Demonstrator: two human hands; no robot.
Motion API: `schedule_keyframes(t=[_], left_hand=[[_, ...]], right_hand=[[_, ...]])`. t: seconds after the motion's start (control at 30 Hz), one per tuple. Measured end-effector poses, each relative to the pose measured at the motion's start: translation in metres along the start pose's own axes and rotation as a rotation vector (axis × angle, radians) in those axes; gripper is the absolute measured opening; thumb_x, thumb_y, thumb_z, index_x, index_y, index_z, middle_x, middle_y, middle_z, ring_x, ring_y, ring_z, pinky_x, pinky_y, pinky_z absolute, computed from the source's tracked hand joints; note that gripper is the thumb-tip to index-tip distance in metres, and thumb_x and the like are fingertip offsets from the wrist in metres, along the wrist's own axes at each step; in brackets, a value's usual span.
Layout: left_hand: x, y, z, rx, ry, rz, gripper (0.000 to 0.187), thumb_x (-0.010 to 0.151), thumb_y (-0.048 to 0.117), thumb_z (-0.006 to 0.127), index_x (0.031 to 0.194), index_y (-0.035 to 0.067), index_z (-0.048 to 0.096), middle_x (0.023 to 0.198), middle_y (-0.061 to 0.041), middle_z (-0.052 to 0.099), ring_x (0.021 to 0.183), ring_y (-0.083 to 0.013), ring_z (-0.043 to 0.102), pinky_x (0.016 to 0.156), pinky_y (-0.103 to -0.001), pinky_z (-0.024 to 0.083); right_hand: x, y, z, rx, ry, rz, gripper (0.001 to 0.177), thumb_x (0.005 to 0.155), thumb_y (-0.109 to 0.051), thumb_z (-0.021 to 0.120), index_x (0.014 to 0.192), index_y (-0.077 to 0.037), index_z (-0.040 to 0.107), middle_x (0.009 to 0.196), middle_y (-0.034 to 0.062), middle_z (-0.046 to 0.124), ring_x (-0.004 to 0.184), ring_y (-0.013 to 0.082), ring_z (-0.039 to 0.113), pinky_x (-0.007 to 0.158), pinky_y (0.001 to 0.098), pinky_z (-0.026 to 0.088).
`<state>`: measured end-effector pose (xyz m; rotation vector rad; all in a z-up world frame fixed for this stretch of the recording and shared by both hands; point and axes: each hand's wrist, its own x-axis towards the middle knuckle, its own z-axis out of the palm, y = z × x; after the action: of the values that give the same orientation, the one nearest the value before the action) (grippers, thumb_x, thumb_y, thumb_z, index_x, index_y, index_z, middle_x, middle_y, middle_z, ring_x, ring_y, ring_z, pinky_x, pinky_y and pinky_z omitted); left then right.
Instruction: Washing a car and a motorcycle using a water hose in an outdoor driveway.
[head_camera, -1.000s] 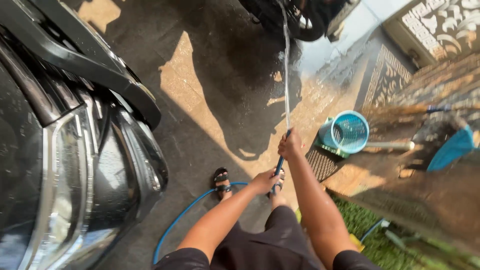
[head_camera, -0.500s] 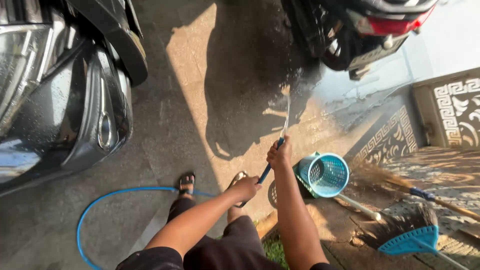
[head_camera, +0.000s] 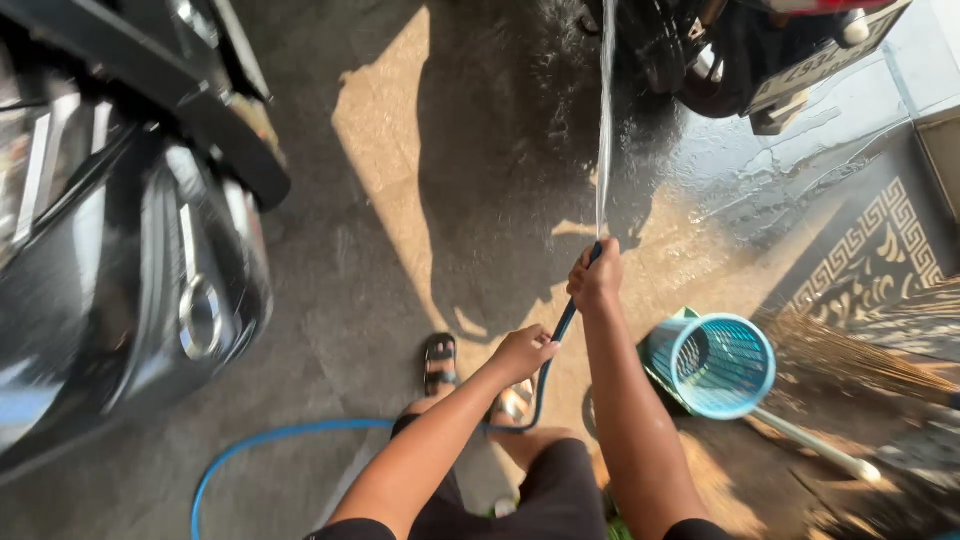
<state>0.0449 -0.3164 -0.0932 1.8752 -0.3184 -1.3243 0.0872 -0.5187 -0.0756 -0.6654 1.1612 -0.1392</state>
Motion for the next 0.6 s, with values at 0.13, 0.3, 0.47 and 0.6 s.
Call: schedule_keyframes(t=[0.13,0.3,0.47,0.6], left_hand=[[0.103,-0.049,-0.016,-0.010,0.052,0.187,0.048,0.092,0.039,0.071,0.127,0.006,0.064,0.119,-0.014,0.073,0.103,-0.0256,0.072,0.088,-0.040,0.057],[0.205,-0.114,-0.016,-0.112,0.119,0.224,0.064,0.086,0.033,0.073,0.141,0.008,0.050,0.131,-0.011,0.064,0.097,-0.0247,0.071,0.084,-0.039,0.057],[0.294,-0.171,-0.008,-0.148,0.086,0.203,0.045,0.094,0.038,0.065,0.122,0.005,0.056,0.106,-0.016,0.071,0.093,-0.0264,0.070,0.080,-0.041,0.056],[0.344,-0.202,0.005,0.079,0.062,0.247,0.033,0.097,0.033,0.059,0.102,0.001,0.054,0.088,-0.018,0.071,0.082,-0.0321,0.071,0.073,-0.047,0.056]], right_hand=[[0.094,0.007,0.024,-0.009,-0.009,-0.102,0.049,0.092,-0.048,0.041,0.056,-0.015,0.035,0.044,0.0028,0.030,0.034,0.0186,0.024,0.036,0.0364,0.019],[0.216,0.019,0.036,0.116,-0.063,-0.235,0.050,0.094,-0.049,0.042,0.058,-0.016,0.034,0.045,0.0005,0.027,0.037,0.0160,0.022,0.038,0.0344,0.016],[0.280,0.028,0.042,0.209,-0.139,-0.351,0.047,0.092,-0.049,0.041,0.058,-0.016,0.037,0.045,-0.0009,0.026,0.038,0.0152,0.019,0.040,0.0352,0.015],[0.321,0.026,0.026,0.162,-0.218,-0.328,0.047,0.089,-0.051,0.043,0.057,-0.016,0.036,0.044,-0.0018,0.026,0.038,0.0143,0.019,0.042,0.0346,0.018]])
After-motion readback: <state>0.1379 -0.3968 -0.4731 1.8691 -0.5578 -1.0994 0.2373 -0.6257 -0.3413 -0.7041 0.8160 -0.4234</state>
